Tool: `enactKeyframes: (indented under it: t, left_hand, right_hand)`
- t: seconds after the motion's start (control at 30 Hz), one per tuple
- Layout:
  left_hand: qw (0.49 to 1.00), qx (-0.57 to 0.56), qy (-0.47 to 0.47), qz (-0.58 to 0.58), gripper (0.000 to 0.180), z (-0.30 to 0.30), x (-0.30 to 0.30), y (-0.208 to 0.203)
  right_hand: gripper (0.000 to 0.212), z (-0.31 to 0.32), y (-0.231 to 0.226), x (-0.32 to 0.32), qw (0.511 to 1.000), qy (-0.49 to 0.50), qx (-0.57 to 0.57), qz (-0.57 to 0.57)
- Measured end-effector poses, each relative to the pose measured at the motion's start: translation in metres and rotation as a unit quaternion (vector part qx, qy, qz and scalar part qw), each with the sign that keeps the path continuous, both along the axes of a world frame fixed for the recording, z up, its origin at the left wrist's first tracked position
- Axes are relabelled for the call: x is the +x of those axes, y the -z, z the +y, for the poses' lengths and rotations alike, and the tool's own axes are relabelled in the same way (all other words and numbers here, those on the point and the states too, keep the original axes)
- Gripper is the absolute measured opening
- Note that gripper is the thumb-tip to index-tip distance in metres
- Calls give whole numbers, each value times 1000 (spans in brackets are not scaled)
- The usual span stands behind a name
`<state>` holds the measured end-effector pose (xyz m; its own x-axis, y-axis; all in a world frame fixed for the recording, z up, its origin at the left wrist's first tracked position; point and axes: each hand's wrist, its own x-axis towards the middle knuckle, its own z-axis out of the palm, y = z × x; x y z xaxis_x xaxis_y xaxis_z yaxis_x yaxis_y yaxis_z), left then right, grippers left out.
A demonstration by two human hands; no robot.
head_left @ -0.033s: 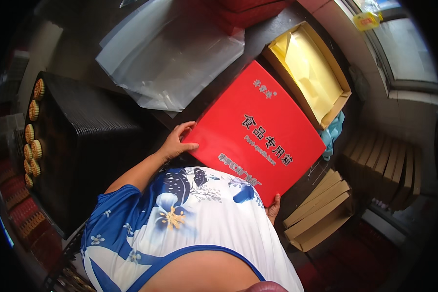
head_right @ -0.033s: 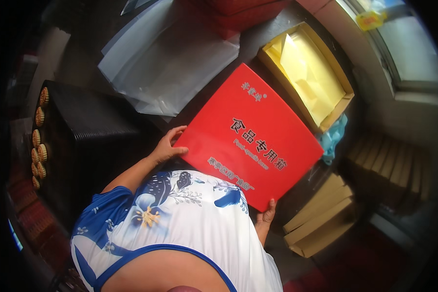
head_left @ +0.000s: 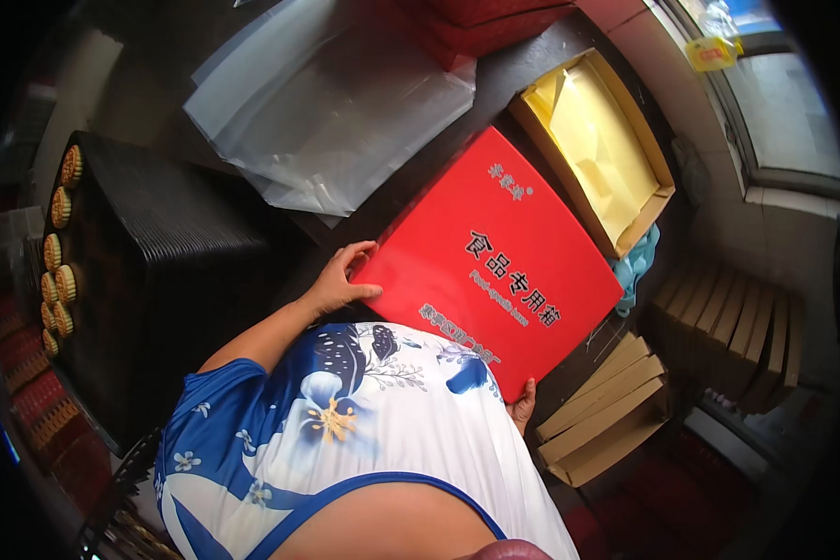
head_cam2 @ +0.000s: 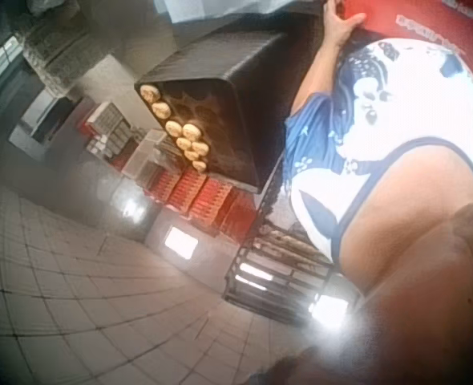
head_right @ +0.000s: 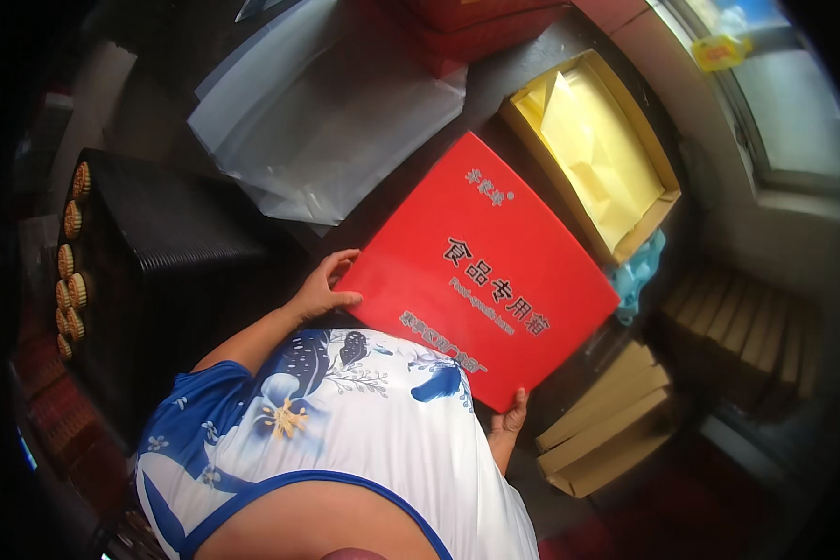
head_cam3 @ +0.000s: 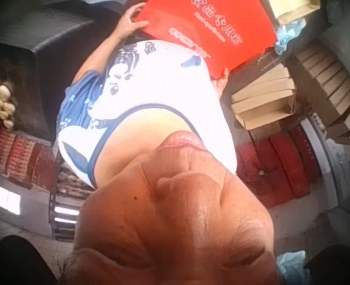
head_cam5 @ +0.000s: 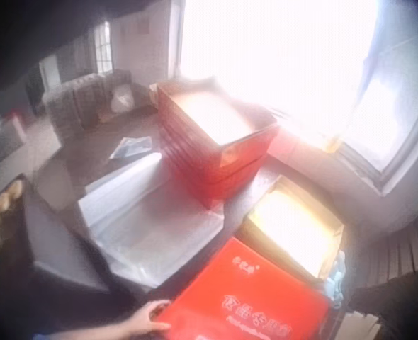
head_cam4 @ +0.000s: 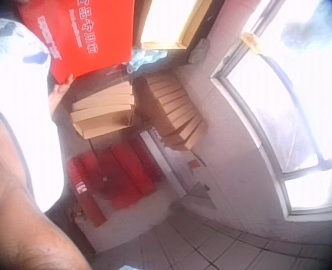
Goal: The person prepares a cardboard box by lining it with a plastic bag, transfers mooncakes by hand from a large baking tray into the lined box, places a protective sheet of paper over the mooncakes, ties the bag shut, and covers the box with its lid.
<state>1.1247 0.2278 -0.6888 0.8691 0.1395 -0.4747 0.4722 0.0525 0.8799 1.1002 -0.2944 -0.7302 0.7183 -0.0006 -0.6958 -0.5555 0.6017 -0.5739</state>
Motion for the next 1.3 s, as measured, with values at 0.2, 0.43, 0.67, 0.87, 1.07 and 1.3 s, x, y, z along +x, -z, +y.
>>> enactKeyframes:
  t: [0.2, 0.43, 0.67, 0.87, 1.07, 1.3]
  left_hand:
    - [999, 17, 20, -43, 50, 28, 54, 19]
    - [977, -111, 34, -177, 35, 9, 283, 72]
    - [966, -215, 137, -44, 35, 11, 309, 48]
    - [935, -251, 243, -64, 37, 27, 320, 63]
    - [925, -291, 244, -18, 44, 31, 332, 69]
    - [960, -257, 84, 76, 61, 31, 315, 31]
  right_hand:
    - [73, 8, -83, 110, 883, -109, -456, 26]
    - [52, 216, -136, 373, 697, -491, -436, -289]
    - [78, 293, -137, 408, 683, -665, -290, -85]
    - [85, 290, -128, 410, 701, -636, -294, -133]
    - [79, 296, -114, 419, 684, -645, -313, -136]
    - [79, 283, -89, 421, 679, -656, -316, -97]
